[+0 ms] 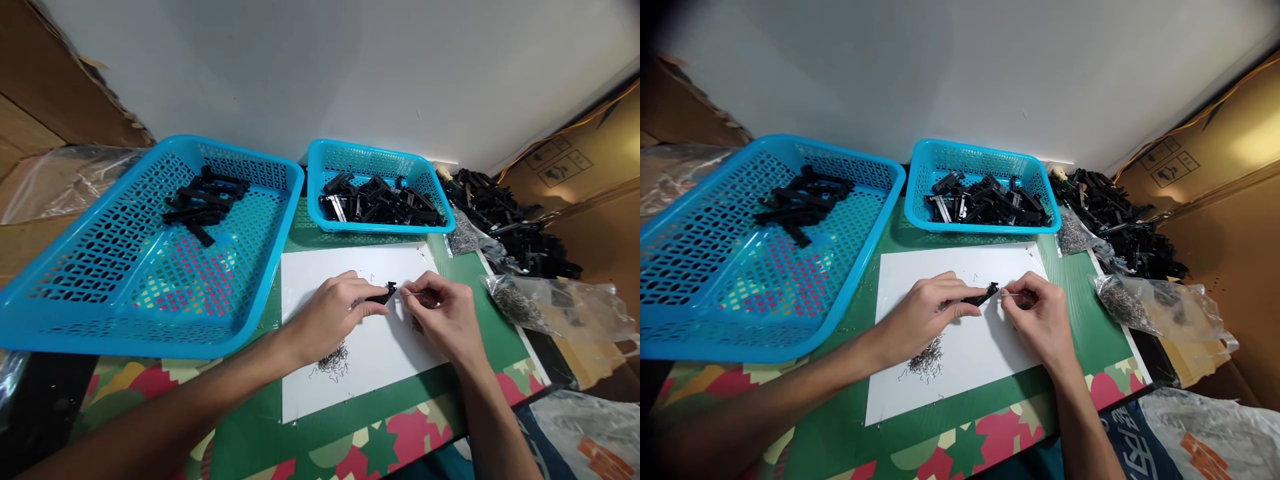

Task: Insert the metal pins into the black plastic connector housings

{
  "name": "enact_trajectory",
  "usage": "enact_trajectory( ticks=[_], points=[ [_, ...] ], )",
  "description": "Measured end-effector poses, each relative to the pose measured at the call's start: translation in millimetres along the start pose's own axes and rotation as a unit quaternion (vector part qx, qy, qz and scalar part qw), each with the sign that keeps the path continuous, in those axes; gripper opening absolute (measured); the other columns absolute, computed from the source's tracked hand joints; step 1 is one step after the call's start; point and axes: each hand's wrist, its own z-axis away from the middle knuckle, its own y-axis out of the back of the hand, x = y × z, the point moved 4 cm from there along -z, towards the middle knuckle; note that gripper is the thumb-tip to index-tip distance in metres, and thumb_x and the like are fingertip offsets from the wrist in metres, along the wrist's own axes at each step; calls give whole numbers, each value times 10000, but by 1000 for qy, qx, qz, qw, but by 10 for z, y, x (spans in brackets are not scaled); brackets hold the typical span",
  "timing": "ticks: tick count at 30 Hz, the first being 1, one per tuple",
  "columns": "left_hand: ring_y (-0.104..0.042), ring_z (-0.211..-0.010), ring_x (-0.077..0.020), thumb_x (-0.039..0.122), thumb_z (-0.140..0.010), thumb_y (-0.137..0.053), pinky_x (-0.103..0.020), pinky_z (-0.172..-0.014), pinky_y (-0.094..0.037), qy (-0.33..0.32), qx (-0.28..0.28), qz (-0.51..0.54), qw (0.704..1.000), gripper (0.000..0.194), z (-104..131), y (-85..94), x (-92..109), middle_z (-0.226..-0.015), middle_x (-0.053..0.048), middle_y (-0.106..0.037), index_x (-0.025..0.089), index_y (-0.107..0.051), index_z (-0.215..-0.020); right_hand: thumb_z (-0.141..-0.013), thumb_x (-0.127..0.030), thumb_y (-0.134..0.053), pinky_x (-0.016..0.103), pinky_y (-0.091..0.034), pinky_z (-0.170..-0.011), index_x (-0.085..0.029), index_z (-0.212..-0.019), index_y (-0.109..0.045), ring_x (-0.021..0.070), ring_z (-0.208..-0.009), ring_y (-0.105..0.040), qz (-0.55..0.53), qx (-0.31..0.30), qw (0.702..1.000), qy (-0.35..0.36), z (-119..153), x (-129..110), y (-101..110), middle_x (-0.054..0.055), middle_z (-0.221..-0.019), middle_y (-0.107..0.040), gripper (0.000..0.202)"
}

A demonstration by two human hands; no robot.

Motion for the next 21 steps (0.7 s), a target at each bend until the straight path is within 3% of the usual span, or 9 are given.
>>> enact_trajectory(
  ticks=[8,13,18,21],
  points=[
    [-625,-879,-204,241,-989,-724,-326,-807,-487,12,-9,9,1000,198,-11,13,15,-820,-29,-770,183,-812,-1156,-831,-236,-716,257,-398,-542,-192,-715,-678,120,-576,-514,51,17,997,50,-5,-17,-39,0,-709,-672,129],
    [-609,-864,-203,250,-998,-715,-321,-791,-478,10,-17,5,1000,200,-5,1,0,-806,-27,-753,200,-813,-1165,-852,-211,-686,265,-384,-569,-201,-718,-641,121,-588,-487,70,16,994,80,7,-34,-60,-23,-694,-610,141],
    [-603,-854,-197,190,-1034,-652,-321,-778,-484,-10,-25,-4,1000,224,7,-13,-10,-852,-32,-777,206,-799,-1203,-834,-166,-647,266,-372,-585,-204,-687,-581,124,-611,-492,87,-36,992,80,-47,-66,-63,-35,-677,-542,166],
    [-621,-864,-197,168,-1040,-632,-319,-777,-493,-14,-22,-7,1000,248,12,-17,-15,-885,-38,-790,212,-792,-1225,-847,-169,-650,267,-393,-594,-199,-711,-621,130,-622,-521,102,-75,989,70,-89,-96,-13,-23,-693,-584,142]
  ],
)
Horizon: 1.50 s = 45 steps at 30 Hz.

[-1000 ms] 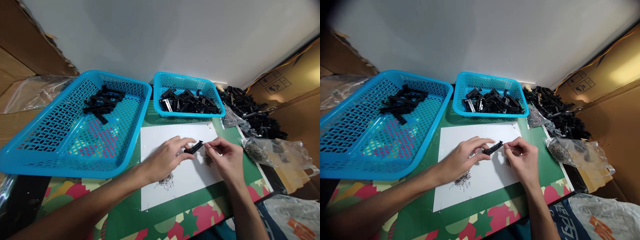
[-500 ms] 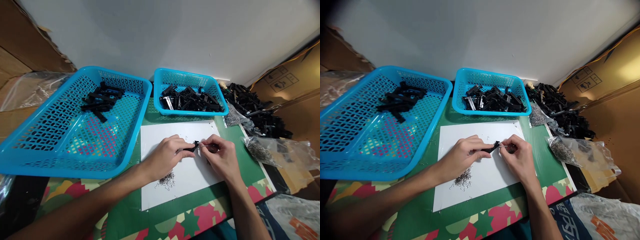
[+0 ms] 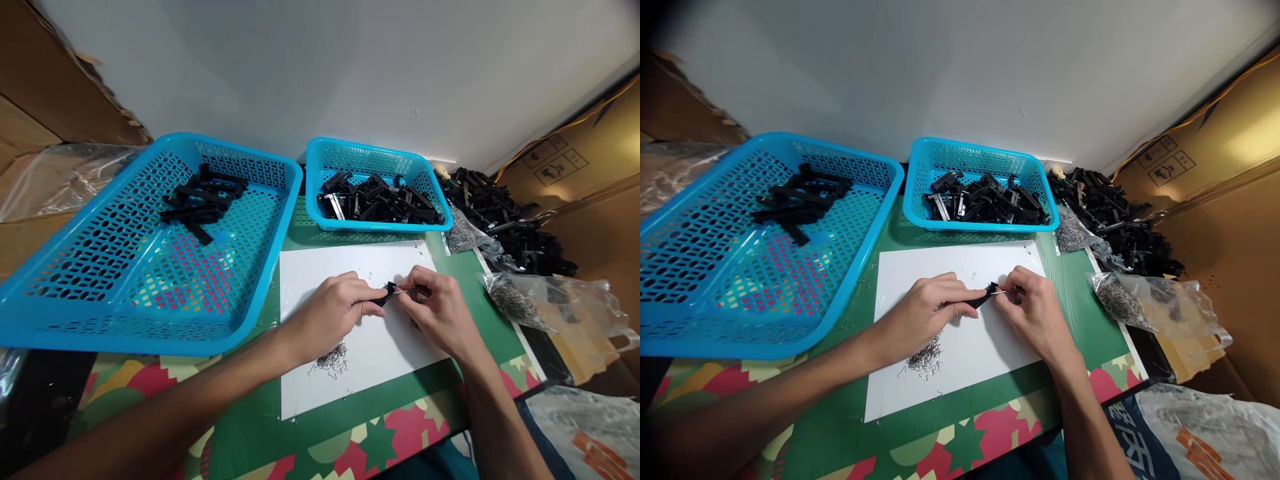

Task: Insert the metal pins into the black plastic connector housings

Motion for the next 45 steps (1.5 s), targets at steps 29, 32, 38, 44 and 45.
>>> enact_trajectory(
  ticks=[29,32,38,44,45],
  points=[
    [-675,-841,-184,132,-1020,-651,-300,-757,-509,25,5,7,1000,258,6,-2,-28,-888,-40,-806,205,-810,-1209,-900,-385,-802,362,-689,-694,-190,-820,-798,232,-704,-788,-204,175,960,-80,135,108,-35,58,-817,-805,210],
    [-687,-836,-179,85,-999,-654,-299,-761,-520,36,8,31,999,292,-3,8,-15,-883,-37,-811,199,-806,-1221,-891,-384,-808,347,-672,-650,-188,-813,-799,240,-678,-792,-175,183,964,-83,136,113,-35,59,-794,-810,211],
    [-677,-794,-173,199,-980,-718,-297,-716,-513,86,85,103,987,199,-41,64,4,-939,-59,-798,171,-823,-1147,-993,-326,-689,362,-626,-738,-201,-939,-761,223,-791,-776,-125,231,965,-15,237,-21,4,56,-884,-805,155],
    [-637,-870,-167,320,-988,-726,-280,-760,-494,74,225,192,952,197,-35,157,-78,-1031,-43,-727,185,-724,-1132,-1092,-186,-464,328,-516,-754,-249,-1124,-705,187,-876,-665,-54,8,995,84,393,-374,-225,37,-956,-714,251],
    [-620,-862,-160,311,-991,-721,-274,-759,-486,68,233,196,950,173,-35,162,-87,-1016,-33,-705,189,-705,-1113,-1091,-184,-469,336,-505,-762,-255,-1146,-705,194,-889,-649,-54,-42,994,87,402,-409,-286,37,-957,-704,252]
  ],
)
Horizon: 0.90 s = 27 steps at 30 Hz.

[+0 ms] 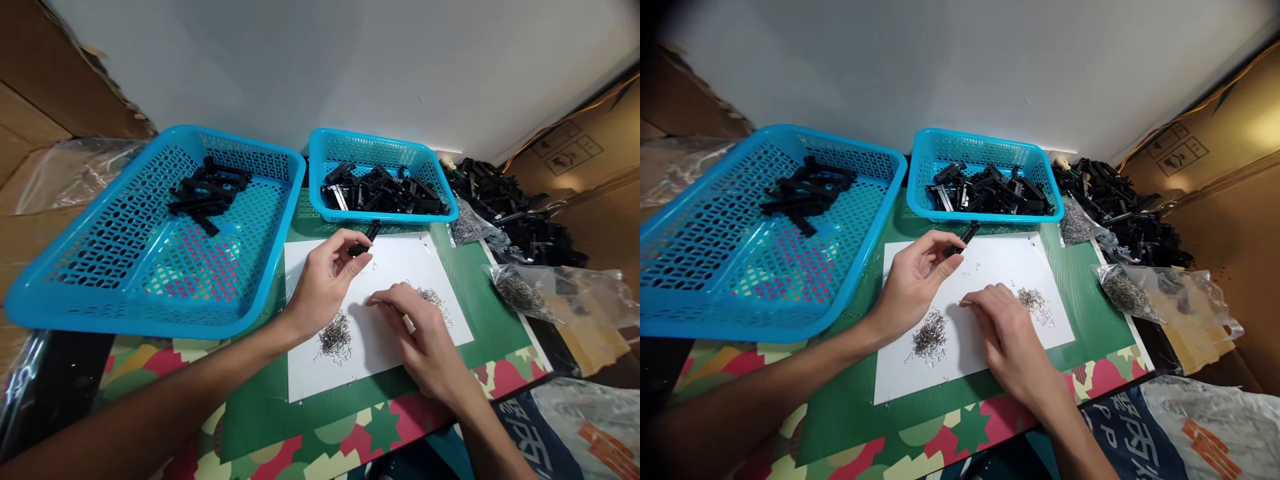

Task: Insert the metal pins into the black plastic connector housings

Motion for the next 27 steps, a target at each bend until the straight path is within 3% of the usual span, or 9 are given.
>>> enact_trajectory(
  ticks=[2,8,17,27],
  points=[
    [-583,-824,-144,297,-1003,-702,-265,-738,-467,-5,4,6,1000,138,-2,4,-9,-982,-16,-667,195,-677,-1093,-1074,-201,-536,349,-483,-769,-259,-1152,-712,207,-887,-616,-1,-46,999,-6,-18,-23,-84,33,-930,-677,202],
    [-537,-767,-140,295,-1022,-667,-268,-694,-432,2,-3,16,1000,118,11,-9,-8,-920,-4,-624,193,-648,-1079,-1018,-156,-661,344,-437,-775,-254,-1026,-731,209,-876,-568,10,-78,997,4,-96,26,-214,22,-910,-649,121],
    [-518,-744,-137,317,-1028,-658,-274,-666,-409,12,-7,16,1000,135,13,-11,-36,-893,1,-615,195,-649,-1085,-1089,-171,-514,395,-418,-786,-219,-1060,-628,249,-913,-517,132,-107,983,76,-79,52,-355,63,-1016,-660,127],
    [-507,-730,-143,344,-1043,-631,-275,-644,-383,19,-3,12,1000,149,26,5,-18,-843,8,-590,202,-649,-1084,-1079,-176,-517,372,-451,-821,-243,-1041,-563,227,-945,-552,39,-75,996,9,-87,128,-210,38,-1001,-630,90]
  ],
)
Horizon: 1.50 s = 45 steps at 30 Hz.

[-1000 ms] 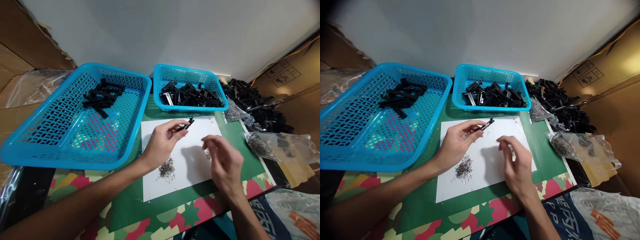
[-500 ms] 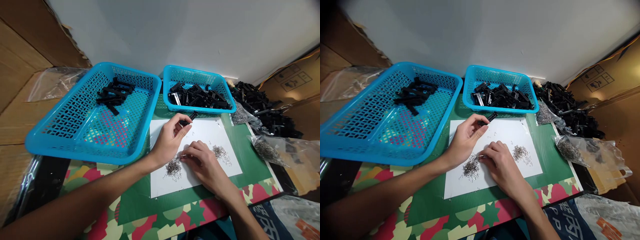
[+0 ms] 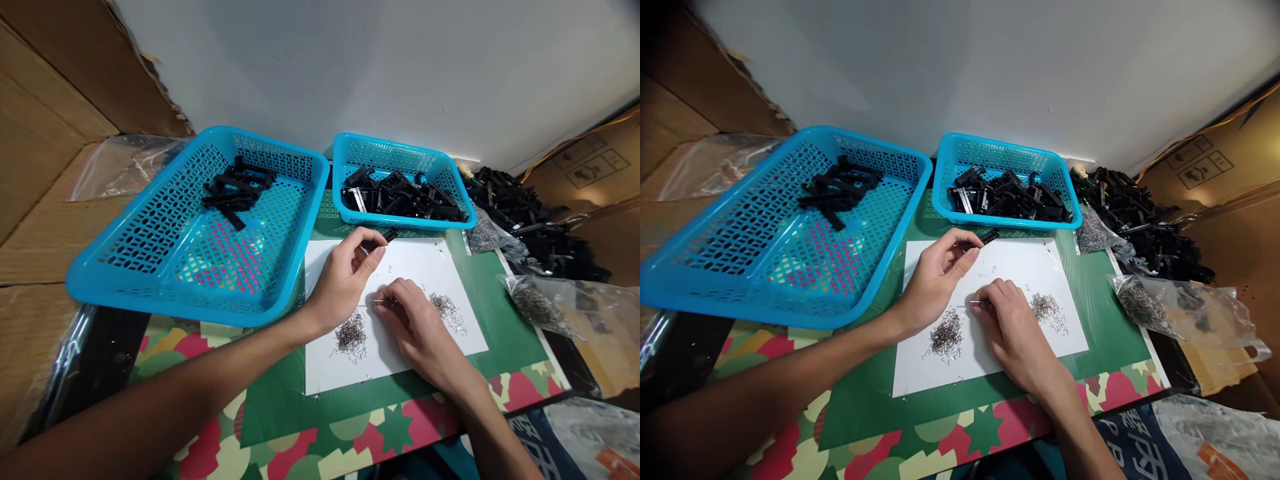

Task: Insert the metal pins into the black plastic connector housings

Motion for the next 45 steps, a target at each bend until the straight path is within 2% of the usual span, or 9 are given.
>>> enact_trajectory(
  ticks=[6,12,16,20,22,27,33,39,45],
  points=[
    [-487,-703,-140,337,-1048,-622,-278,-634,-377,-1,1,-5,1000,140,-4,-5,-7,-811,13,-574,201,-649,-1075,-1053,-185,-607,363,-435,-814,-260,-1052,-647,228,-949,-557,-5,-14,1000,9,-50,-67,-26,29,-995,-646,85],
    [-535,-756,-136,273,-1035,-634,-287,-705,-430,-29,2,-34,999,124,-4,-7,3,-963,-19,-618,197,-731,-1046,-1078,-178,-533,390,-417,-833,-238,-1034,-616,237,-957,-544,11,-28,999,19,-80,-53,-59,48,-1020,-652,111],
    [-574,-796,-152,281,-1021,-658,-297,-728,-447,-21,-11,-27,999,130,4,-15,31,-952,-20,-612,196,-750,-1054,-1086,-237,-520,359,-436,-816,-237,-996,-584,209,-912,-546,-108,18,994,-17,-54,-15,80,35,-974,-609,110],
    [-586,-864,-175,346,-1031,-648,-306,-764,-457,-20,-38,-3,999,169,19,-29,72,-982,-33,-624,195,-722,-1051,-1053,-336,-610,324,-443,-776,-233,-974,-620,188,-868,-529,-260,127,955,-66,-51,89,243,25,-925,-567,130],
    [-570,-831,-166,380,-1008,-688,-301,-745,-457,-21,-57,10,998,186,26,-42,82,-973,-29,-610,200,-713,-1049,-1019,-372,-662,314,-445,-752,-228,-953,-629,178,-825,-500,-318,155,931,-86,-71,136,263,17,-893,-530,162],
    [-520,-755,-133,377,-934,-796,-285,-694,-428,-31,-76,32,996,225,29,-60,73,-960,-13,-584,197,-707,-1036,-938,-433,-748,283,-429,-649,-217,-890,-627,149,-710,-417,-431,151,882,-118,-148,133,169,-7,-814,-457,253],
    [-581,-866,-169,353,-989,-732,-304,-763,-445,-32,-78,18,996,156,36,-62,60,-971,-19,-597,202,-694,-1008,-939,-453,-731,265,-380,-595,-218,-868,-600,141,-672,-353,-476,138,858,-138,-224,35,53,-24,-770,-399,279],
    [-552,-857,-172,357,-1065,-600,-308,-788,-438,-29,-82,-23,996,180,43,-66,70,-968,-21,-585,201,-638,-984,-944,-462,-720,274,-387,-590,-224,-855,-616,148,-660,-384,-432,146,879,-137,-235,50,44,-26,-739,-427,274],
    [-525,-845,-165,313,-1079,-566,-300,-777,-421,-32,-78,-43,996,163,41,-58,75,-955,-15,-567,202,-612,-970,-973,-386,-723,327,-515,-744,-242,-1036,-756,188,-835,-626,-268,263,922,-92,-75,117,220,52,-988,-720,161]
  ],
)
